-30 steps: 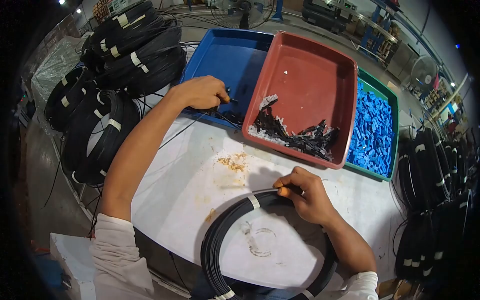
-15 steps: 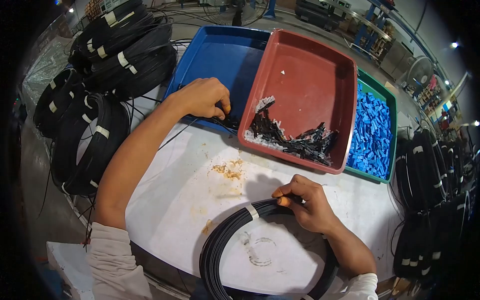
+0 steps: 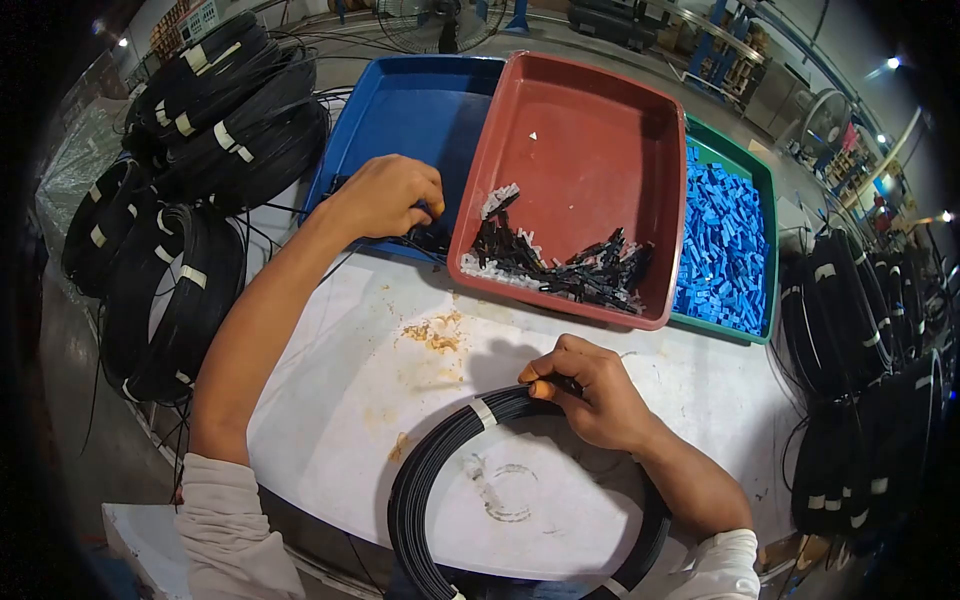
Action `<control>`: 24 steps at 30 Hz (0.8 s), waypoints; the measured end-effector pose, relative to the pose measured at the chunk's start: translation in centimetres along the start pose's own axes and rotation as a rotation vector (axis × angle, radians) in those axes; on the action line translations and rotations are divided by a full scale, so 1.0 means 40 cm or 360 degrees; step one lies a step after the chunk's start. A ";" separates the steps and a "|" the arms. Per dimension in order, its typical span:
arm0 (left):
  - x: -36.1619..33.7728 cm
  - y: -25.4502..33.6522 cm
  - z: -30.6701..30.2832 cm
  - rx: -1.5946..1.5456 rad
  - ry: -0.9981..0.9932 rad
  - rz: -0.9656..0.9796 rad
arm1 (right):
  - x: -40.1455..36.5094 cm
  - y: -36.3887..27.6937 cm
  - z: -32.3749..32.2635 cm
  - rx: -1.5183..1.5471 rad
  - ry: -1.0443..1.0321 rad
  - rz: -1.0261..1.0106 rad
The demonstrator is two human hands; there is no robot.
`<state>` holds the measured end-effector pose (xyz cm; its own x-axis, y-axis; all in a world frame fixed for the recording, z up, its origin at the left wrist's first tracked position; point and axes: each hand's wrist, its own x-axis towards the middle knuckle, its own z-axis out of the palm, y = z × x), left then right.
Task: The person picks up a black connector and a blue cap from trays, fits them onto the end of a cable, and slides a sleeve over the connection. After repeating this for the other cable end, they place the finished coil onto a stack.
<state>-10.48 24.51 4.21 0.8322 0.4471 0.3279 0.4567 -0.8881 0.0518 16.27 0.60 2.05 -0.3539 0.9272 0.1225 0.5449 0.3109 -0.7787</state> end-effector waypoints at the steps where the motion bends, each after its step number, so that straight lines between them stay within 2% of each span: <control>1: 0.005 0.007 0.001 0.0144 -0.0199 -0.0093 | 0.001 0.000 0.000 0.0001 -0.0001 0.0004; 2: 0.008 0.013 0.000 0.0288 -0.0399 -0.0185 | 0.002 0.000 -0.001 -0.0014 -0.0003 0.0001; 3: 0.005 0.012 -0.001 0.0281 -0.0402 -0.0186 | 0.001 0.000 -0.001 -0.0028 -0.0007 0.0000; 5: -0.002 0.000 -0.009 -0.0067 -0.0385 -0.0381 | 0.000 -0.001 0.002 -0.0005 -0.0001 -0.0004; 9: -0.020 -0.021 -0.007 -0.0066 -0.0355 -0.0349 | 0.000 0.001 0.000 -0.0001 0.0010 -0.0025; 12: -0.032 -0.027 -0.012 -0.0026 -0.0213 -0.0311 | -0.001 0.002 0.003 0.0035 0.0031 -0.0040; 14: -0.032 -0.016 -0.026 -0.0460 0.0141 -0.0363 | -0.003 0.007 0.006 0.0011 0.0147 -0.0102; 16: -0.036 0.041 -0.061 -0.0566 0.0250 -0.0409 | -0.006 0.007 0.007 -0.0011 0.0277 -0.0161; 19: -0.057 0.152 -0.090 -0.0801 0.0401 -0.0454 | -0.003 -0.002 0.008 -0.0077 0.0712 -0.0310; 22: -0.084 0.247 -0.080 -0.1167 0.0458 -0.0300 | -0.011 -0.007 0.013 -0.0048 0.0824 -0.0381; 24: -0.098 0.304 -0.085 -0.1127 0.0471 -0.0252 | -0.020 -0.017 0.013 -0.0042 0.0870 -0.0433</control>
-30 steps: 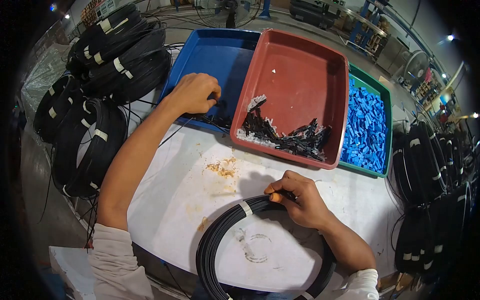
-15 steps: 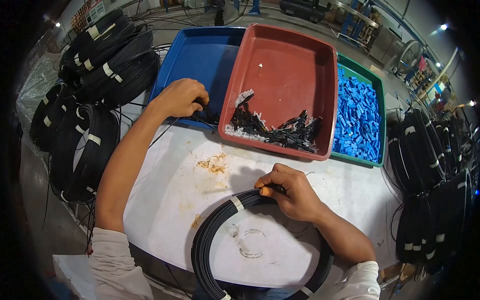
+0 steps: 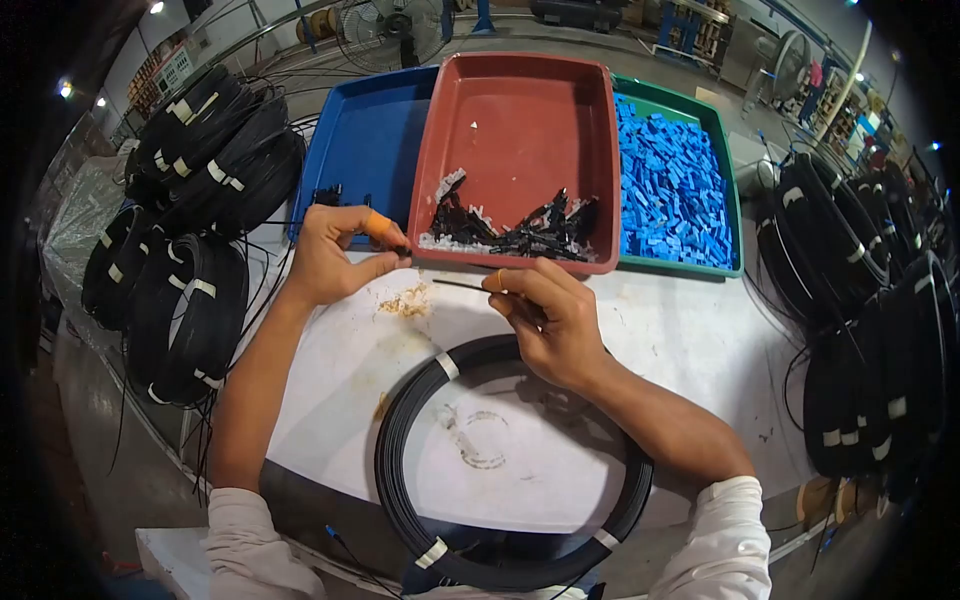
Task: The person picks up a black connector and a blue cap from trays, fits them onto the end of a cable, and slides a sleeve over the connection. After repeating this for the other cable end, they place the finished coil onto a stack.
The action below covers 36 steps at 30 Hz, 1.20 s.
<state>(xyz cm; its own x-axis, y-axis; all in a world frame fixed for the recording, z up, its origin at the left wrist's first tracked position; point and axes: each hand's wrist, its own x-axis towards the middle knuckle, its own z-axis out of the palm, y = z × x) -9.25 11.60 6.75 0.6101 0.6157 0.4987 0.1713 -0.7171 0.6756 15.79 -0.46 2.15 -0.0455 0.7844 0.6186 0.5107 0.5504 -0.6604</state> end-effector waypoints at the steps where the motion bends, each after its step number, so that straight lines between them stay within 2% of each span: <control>1: -0.006 0.020 0.008 0.0035 -0.0009 0.0019 | 0.001 -0.003 -0.002 0.0005 0.0042 -0.0066; 14: -0.010 0.071 0.055 0.0196 -0.0052 0.0093 | -0.002 0.025 0.004 0.0075 0.0016 -0.0115; 19: -0.006 0.092 0.044 0.0225 -0.0179 0.0097 | 0.000 0.019 0.002 0.0056 -0.0002 -0.0126; 26: -0.040 0.078 0.059 0.0256 -0.0124 0.0091 | 0.002 0.011 0.005 -0.0009 -0.0055 -0.0155; 29: -0.050 0.063 0.052 0.0316 -0.0170 0.0252 | -0.001 0.009 0.005 -0.0044 -0.0170 -0.0134; 32: -0.021 0.000 -0.023 0.0566 -0.0169 0.0107 | 0.001 0.010 0.005 -0.0055 -0.0284 -0.0060; 33: -0.003 -0.027 -0.055 0.0598 -0.0139 -0.0160 | 0.001 0.010 0.005 -0.0059 -0.0334 -0.0019; 34: 0.010 -0.098 -0.091 0.0809 -0.0109 -0.0145 | 0.001 0.009 0.004 -0.0055 -0.0344 -0.0023; 36: 0.049 -0.118 -0.136 0.1324 -0.0200 -0.0458 | 0.003 0.008 0.004 -0.0056 -0.0387 0.0022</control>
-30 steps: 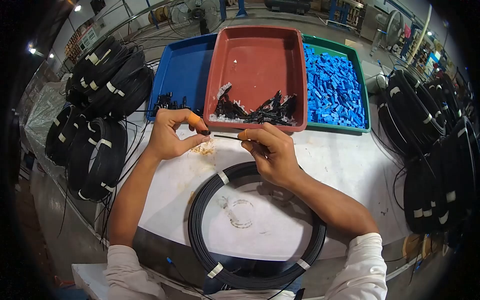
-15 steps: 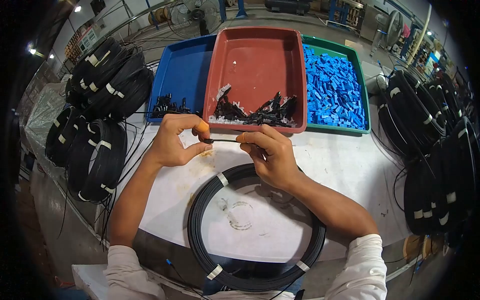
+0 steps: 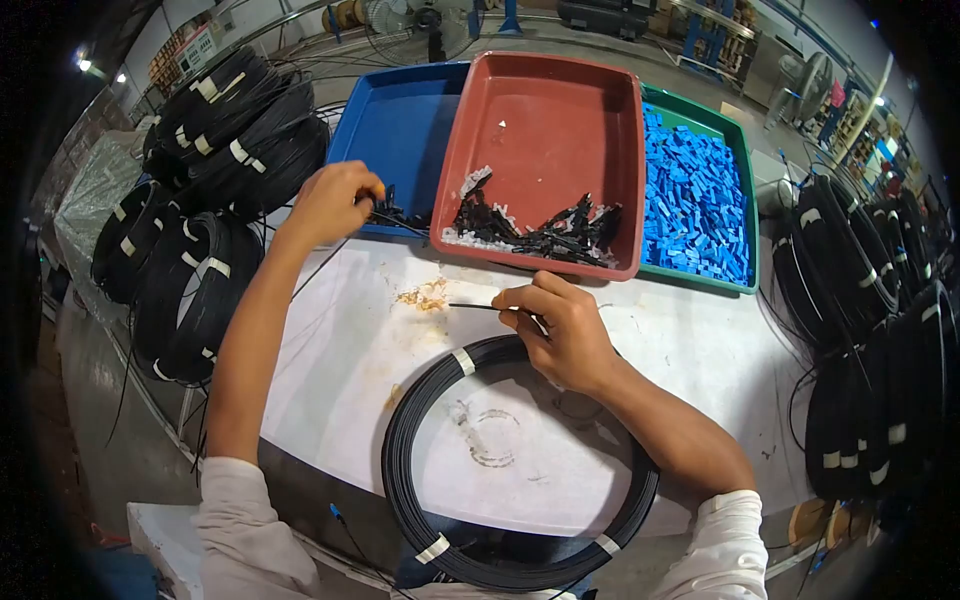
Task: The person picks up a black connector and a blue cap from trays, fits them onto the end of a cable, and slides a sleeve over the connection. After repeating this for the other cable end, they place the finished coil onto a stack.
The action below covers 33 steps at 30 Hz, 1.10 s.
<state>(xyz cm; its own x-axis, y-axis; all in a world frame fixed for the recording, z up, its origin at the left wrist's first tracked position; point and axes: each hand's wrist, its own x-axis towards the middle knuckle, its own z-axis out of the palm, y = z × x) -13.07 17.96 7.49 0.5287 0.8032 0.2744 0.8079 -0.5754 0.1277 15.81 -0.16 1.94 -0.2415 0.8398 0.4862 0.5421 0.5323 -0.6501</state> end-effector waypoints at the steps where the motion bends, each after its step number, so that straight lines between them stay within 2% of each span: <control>1: 0.027 -0.042 0.015 -0.0003 0.0006 -0.0014 | 0.002 -0.001 0.001 0.0000 -0.0014 -0.0008; 2: 0.053 -0.103 0.054 -0.0027 0.0017 0.0009 | 0.003 -0.001 0.002 0.0002 -0.0003 -0.0011; 5: 0.075 -0.140 0.109 -0.0210 0.0017 0.0068 | 0.003 -0.007 -0.002 -0.0014 -0.0003 0.0014; 7: 0.075 -0.095 0.110 -0.0034 0.0296 0.0311 | 0.005 -0.008 -0.004 -0.0064 -0.0028 0.0008; 8: 0.082 -0.076 0.104 -0.0033 0.0297 0.0306 | 0.002 -0.004 -0.001 -0.0028 -0.0029 0.0034; 10: 0.090 -0.039 0.095 -0.0129 -0.0104 0.0575 | 0.003 -0.003 0.003 -0.0010 -0.0038 0.0040; 11: 0.095 -0.027 0.095 -0.0146 -0.0105 0.0558 | 0.003 -0.003 0.003 0.0000 -0.0049 0.0053; 13: 0.114 -0.015 0.094 -0.0015 -0.0470 0.0464 | 0.002 0.002 0.004 -0.0003 -0.0064 0.0050; 14: 0.118 -0.011 0.089 -0.0042 -0.0609 0.0217 | 0.002 0.001 0.003 -0.0010 -0.0067 0.0044; 15: 0.117 -0.025 0.086 -0.0051 -0.0609 0.0205 | 0.002 0.000 0.004 -0.0015 -0.0067 0.0039; 17: 0.116 -0.061 0.077 0.0258 -0.0221 0.0549 | 0.003 0.002 0.006 -0.0013 -0.0065 0.0043; 18: 0.110 -0.084 0.079 0.0109 0.0071 0.0600 | 0.002 0.001 0.006 -0.0008 -0.0051 0.0052; 19: 0.108 -0.107 0.079 0.0109 0.0068 0.0603 | 0.003 0.000 0.005 -0.0006 -0.0049 0.0056; 21: 0.101 -0.141 0.079 0.0178 0.0184 0.0188 | 0.005 -0.002 0.005 0.0000 -0.0092 0.0110; 23: 0.086 -0.149 0.097 0.0136 0.0140 0.0118 | 0.004 -0.002 0.007 0.0006 -0.0096 0.0122; 25: 0.067 -0.134 0.111 0.0028 0.0148 0.0331 | 0.006 -0.002 0.005 0.0006 -0.0104 0.0125; 27: 0.070 -0.118 0.113 0.0008 0.0117 0.0370 | 0.005 -0.006 0.002 -0.0042 -0.0142 0.0188; 30: 0.081 -0.098 0.108 -0.0054 -0.0138 0.0422 | 0.007 0.000 0.006 -0.0037 -0.0108 0.0124; 33: 0.097 -0.097 0.108 0.0034 -0.0237 0.0409 | 0.006 0.007 0.008 -0.0046 -0.0100 0.0096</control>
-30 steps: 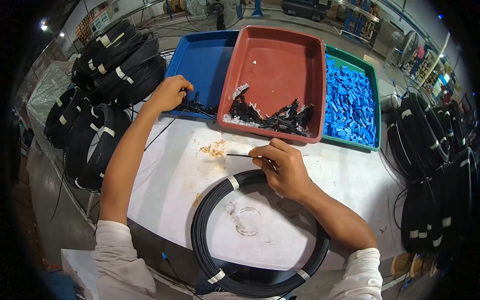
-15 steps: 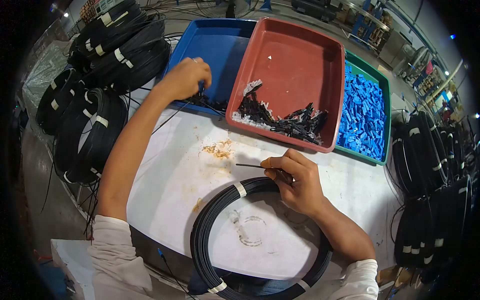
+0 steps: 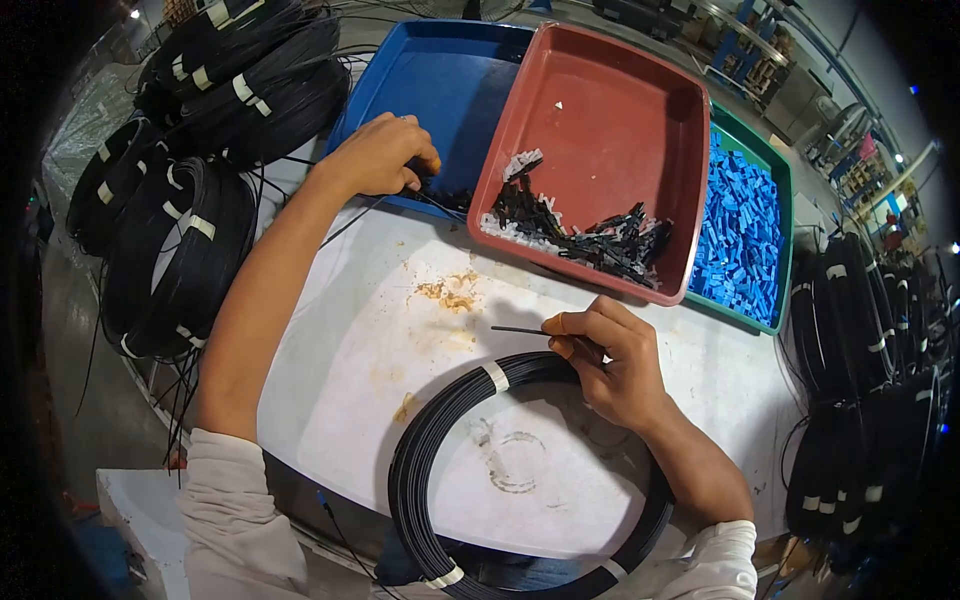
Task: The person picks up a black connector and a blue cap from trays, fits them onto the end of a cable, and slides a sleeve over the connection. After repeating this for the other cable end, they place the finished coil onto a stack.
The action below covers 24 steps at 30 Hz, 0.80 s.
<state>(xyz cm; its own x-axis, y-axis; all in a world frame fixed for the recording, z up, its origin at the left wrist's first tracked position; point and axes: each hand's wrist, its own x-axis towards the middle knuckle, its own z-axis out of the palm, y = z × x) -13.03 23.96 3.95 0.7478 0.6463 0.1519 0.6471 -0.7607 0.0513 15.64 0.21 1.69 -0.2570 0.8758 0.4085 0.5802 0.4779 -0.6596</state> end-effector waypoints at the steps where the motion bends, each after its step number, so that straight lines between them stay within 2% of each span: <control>1: 0.005 0.000 -0.004 0.0003 0.0000 0.0007 | 0.000 -0.002 -0.002 -0.0002 0.0007 0.0002; 4: 0.011 -0.006 -0.006 0.0084 -0.0087 -0.0005 | 0.001 -0.007 -0.003 0.0018 -0.0023 0.0011; 7: 0.007 -0.013 0.000 -0.0033 0.0018 -0.0006 | -0.001 -0.007 -0.006 0.0036 -0.0016 0.0006; 9: -0.007 -0.002 0.000 -0.0426 0.0392 0.0004 | -0.004 -0.008 -0.008 0.0053 -0.0059 -0.0007; 10: -0.008 0.000 -0.004 -0.0418 0.0387 0.0031 | -0.004 -0.009 -0.009 0.0050 -0.0031 0.0000; 12: -0.009 0.006 -0.018 -0.1125 0.0363 -0.0122 | -0.004 -0.011 -0.012 0.0070 -0.0044 -0.0032; 14: -0.021 0.032 -0.025 -0.1268 0.0418 0.0016 | -0.006 -0.012 -0.012 0.0081 -0.0014 -0.0042; 17: -0.051 0.101 -0.047 -0.1792 0.0630 0.0140 | -0.009 -0.015 -0.017 0.0018 0.0104 -0.0099; 18: -0.060 0.127 -0.056 -0.1778 0.0624 0.0147 | -0.011 -0.017 -0.017 0.0024 0.0119 -0.0105; 21: -0.085 0.196 -0.079 -0.1770 0.0665 0.0432 | -0.015 -0.030 -0.021 0.0079 0.0260 -0.0180; 24: -0.124 0.299 -0.079 -0.1912 0.0676 0.0359 | -0.013 -0.024 -0.022 0.0112 0.0283 -0.0250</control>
<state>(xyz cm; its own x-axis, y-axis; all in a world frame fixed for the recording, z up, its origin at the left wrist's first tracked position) -9.47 11.47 6.94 0.5735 0.5966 0.5614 -0.1901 -0.5698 0.7995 15.89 -0.77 2.66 -0.1962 0.7679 0.6097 0.4868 0.6161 -0.6193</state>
